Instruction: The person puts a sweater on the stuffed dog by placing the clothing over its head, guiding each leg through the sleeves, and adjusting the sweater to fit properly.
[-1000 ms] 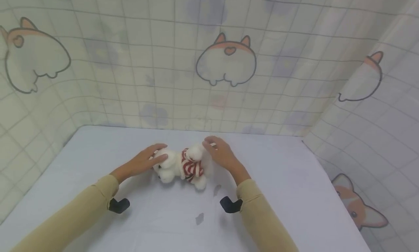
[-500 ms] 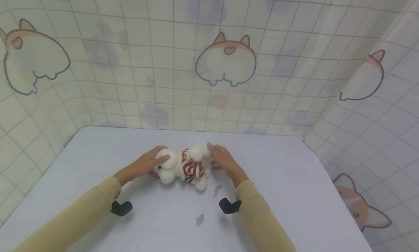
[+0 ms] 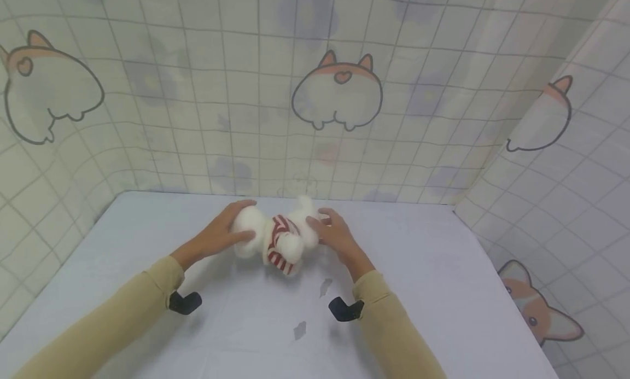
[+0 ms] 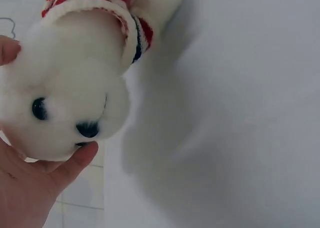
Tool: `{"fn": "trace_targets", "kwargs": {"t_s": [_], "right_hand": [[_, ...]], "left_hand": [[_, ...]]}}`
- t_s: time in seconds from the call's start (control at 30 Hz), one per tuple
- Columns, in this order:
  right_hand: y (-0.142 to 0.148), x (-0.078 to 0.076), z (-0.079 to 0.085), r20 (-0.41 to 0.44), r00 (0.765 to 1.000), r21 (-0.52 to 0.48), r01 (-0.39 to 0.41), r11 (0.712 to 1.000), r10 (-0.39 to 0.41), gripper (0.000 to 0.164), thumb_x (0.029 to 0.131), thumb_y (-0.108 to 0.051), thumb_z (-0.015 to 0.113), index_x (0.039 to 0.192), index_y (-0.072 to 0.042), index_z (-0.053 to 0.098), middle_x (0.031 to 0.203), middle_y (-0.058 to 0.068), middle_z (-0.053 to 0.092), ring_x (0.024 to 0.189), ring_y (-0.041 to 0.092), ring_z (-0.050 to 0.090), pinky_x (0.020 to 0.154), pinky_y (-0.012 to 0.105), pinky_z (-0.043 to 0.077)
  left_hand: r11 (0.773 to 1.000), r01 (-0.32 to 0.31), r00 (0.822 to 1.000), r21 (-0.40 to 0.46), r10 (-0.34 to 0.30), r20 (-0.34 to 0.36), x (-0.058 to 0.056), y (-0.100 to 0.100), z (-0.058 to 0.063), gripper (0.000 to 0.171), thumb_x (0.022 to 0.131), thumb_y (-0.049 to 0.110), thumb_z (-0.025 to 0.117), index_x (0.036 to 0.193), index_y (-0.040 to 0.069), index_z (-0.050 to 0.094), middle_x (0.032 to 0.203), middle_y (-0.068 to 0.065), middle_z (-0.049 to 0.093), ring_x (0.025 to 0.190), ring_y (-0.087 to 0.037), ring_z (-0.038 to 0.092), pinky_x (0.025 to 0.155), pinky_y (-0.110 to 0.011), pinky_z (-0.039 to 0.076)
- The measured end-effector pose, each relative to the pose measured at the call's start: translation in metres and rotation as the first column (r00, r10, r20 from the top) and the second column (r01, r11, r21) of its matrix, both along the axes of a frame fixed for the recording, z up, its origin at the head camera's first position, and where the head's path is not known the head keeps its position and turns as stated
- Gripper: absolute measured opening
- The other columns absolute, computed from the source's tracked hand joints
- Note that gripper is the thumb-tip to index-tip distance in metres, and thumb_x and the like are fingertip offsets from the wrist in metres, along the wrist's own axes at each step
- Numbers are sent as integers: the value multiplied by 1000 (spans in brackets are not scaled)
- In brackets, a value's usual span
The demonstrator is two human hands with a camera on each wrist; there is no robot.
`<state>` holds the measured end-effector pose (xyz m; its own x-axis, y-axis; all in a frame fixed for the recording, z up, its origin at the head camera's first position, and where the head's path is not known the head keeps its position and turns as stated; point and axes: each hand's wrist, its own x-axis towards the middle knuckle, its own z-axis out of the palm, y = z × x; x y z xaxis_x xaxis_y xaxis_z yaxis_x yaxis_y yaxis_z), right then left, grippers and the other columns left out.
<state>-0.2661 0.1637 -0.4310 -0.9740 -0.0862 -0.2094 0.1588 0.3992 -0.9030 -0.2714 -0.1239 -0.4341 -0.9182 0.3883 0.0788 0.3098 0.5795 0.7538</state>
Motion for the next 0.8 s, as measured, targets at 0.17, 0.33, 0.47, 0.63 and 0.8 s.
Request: {"fn": "trace_targets", "kwargs": {"t_s": [0.17,0.33,0.47,0.63,0.8], "right_hand": [[2,0,-1,3,1000,24,9,1000,-9,71,89,-42,66,147,-14,37,140,17,46,122,31,52,98,43,48],[6,-2,-9,-15,1000,54,8,999,-7,74,85,-41,72,146,-18,39,134,15,51,120,29,52,99,44,46],[10,-1,-15,-35,999,74,11,997,-8,74,82,-42,75,145,-22,41,129,14,56,119,28,52,100,44,45],[11,2,-20,-80,996,32,-28,999,30,61,84,-33,74,139,-23,49,131,12,58,117,28,57,95,43,48],[6,3,-26,-157,979,13,-132,991,133,55,85,-22,74,135,-19,53,131,12,60,115,28,60,96,43,50]], "left_hand": [[998,44,995,-35,-47,-89,-5,3,12,80,81,28,72,149,22,30,151,-10,32,133,-34,41,99,-60,43],[989,115,976,-91,-129,-173,-14,8,25,77,73,18,73,141,23,37,145,-5,35,121,-27,46,93,-50,48],[971,159,948,-180,-201,-247,-16,14,38,72,67,10,72,132,21,43,142,-4,37,121,-25,45,87,-45,51],[909,180,872,-376,-324,-367,-10,29,55,68,68,6,74,128,24,49,149,-4,36,135,-27,39,97,-48,49],[850,226,754,-476,-462,-466,-4,45,63,65,72,7,74,131,23,52,149,-9,38,136,-30,41,104,-51,44]]}}
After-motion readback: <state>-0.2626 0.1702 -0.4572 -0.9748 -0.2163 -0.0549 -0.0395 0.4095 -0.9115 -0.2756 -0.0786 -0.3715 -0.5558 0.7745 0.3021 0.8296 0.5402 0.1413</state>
